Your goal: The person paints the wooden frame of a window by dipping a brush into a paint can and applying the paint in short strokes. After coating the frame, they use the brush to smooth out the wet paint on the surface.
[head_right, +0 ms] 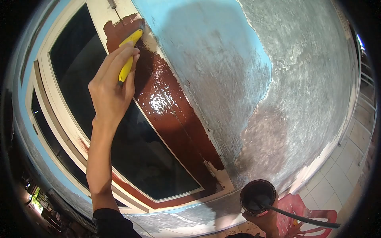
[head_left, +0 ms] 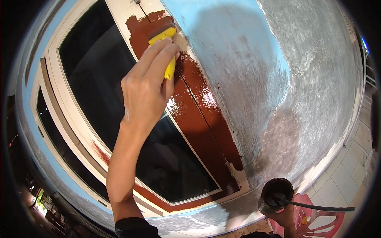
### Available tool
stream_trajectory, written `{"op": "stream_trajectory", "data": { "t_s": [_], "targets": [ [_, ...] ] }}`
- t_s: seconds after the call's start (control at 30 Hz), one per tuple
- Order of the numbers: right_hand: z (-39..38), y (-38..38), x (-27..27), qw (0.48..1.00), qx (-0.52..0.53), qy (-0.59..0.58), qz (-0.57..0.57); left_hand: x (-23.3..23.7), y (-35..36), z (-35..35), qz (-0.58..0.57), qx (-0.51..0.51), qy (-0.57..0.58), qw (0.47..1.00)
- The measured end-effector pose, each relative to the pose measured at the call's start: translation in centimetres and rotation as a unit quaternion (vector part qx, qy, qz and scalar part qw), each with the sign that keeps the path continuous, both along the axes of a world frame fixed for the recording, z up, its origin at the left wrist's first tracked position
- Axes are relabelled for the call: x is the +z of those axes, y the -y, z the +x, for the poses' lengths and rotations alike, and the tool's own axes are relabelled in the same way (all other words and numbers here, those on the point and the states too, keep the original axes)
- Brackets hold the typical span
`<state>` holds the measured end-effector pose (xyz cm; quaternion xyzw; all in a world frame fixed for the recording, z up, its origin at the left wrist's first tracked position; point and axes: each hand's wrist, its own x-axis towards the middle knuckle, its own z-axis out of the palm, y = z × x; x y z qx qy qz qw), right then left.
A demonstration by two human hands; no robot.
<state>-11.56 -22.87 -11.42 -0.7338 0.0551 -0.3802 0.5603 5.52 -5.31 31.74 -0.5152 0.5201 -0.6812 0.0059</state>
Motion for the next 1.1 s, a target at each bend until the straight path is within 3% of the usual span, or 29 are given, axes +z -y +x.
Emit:
{"op": "stream_trajectory", "data": {
  "t_s": [0.2, 0.67, 0.9, 1.1],
  "targets": [
    [0.2, -0.2, 0.7, 1.0, 0.007, 0.007, 0.024, -1.8, -0.4, -0.5, 0.001, 0.028, 0.011, 1.0],
    [-0.7, 0.0, 0.4, 1.0, -0.005, -0.012, 0.012, -5.2, -2.4, -2.5, 0.026, 0.033, -0.091, 0.995],
    [-0.9, -0.1, 0.1, 1.0, -0.018, -0.014, 0.013, -4.3, -2.4, -5.1, -0.016, -0.042, -0.139, 0.989],
    [-0.9, -0.4, -0.5, 0.999, -0.021, -0.016, 0.023, -1.5, -2.6, -5.2, -0.046, -0.052, -0.091, 0.993]
  ]
}}
